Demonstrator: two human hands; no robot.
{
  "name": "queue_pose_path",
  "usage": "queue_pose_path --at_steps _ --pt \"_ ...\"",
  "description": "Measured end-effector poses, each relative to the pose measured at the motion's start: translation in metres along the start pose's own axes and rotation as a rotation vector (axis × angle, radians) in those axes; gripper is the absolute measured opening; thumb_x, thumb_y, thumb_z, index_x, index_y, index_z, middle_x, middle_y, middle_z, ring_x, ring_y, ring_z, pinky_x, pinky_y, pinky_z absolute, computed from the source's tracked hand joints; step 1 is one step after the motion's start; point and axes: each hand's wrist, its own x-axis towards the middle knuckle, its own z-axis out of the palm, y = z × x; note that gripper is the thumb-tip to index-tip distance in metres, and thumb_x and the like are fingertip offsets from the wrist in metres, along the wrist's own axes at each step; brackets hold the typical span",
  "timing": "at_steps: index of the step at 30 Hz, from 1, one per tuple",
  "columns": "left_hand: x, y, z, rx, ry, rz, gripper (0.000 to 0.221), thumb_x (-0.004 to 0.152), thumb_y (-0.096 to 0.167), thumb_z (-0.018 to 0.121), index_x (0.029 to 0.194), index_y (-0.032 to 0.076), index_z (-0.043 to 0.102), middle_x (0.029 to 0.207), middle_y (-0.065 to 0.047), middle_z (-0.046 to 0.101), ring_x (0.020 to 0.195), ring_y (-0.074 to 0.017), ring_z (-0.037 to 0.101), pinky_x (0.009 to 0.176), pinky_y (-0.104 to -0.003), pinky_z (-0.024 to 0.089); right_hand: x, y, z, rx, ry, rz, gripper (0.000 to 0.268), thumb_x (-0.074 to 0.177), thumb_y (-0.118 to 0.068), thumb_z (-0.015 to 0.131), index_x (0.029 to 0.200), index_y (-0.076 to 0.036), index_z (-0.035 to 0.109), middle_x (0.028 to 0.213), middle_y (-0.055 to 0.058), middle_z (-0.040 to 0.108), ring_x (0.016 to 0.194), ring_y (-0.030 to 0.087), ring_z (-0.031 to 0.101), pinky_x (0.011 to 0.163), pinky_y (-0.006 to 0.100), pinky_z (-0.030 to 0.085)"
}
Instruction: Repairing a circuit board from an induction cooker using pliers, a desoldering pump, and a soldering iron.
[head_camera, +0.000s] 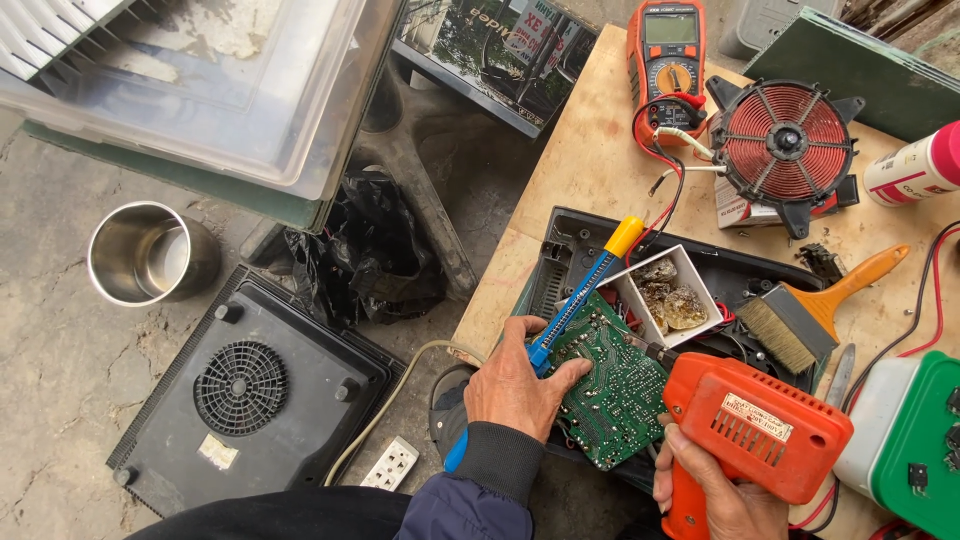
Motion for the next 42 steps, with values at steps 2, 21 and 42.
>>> queue_pose_path --at_steps 2,21,42 --pt "0.001 -0.002 0.002 0.009 0.001 0.008 0.072 0.089 0.072 0.081 0.146 0.039 0.05 0.126 -0.002 0.075 0.093 -0.0462 0.07 0.075 -0.072 0.057 -0.001 -0.002 0.001 0.0 0.011 -0.004 0.029 0.103 -0.007 0.07 0.121 0.014 0.074 0.061 0.034 0.059 0.044 0.041 0.053 0.041 0.052 0.044" --pt "-0.005 0.002 -0.001 0.027 -0.006 -0.02 0.071 0.091 0.073 0.078 0.148 0.041 0.051 0.123 0.001 0.074 0.095 -0.0389 0.072 0.079 -0.066 0.061 -0.002 -0.021 0.003 0.025 0.167 0.119 0.032 0.105 -0.008 0.069 0.128 0.013 0.074 0.089 0.037 0.068 0.052 0.048 0.054 0.042 0.059 0.04" --pt "-0.007 0.019 -0.012 0.001 -0.004 -0.16 0.066 0.083 0.078 0.08 0.136 0.045 0.06 0.092 0.01 0.077 0.078 -0.0246 0.076 0.073 -0.048 0.061 0.005 -0.008 0.003 0.081 0.168 0.169 0.032 0.101 -0.001 0.073 0.126 0.018 0.077 0.076 0.033 0.063 0.05 0.043 0.054 0.044 0.052 0.042"
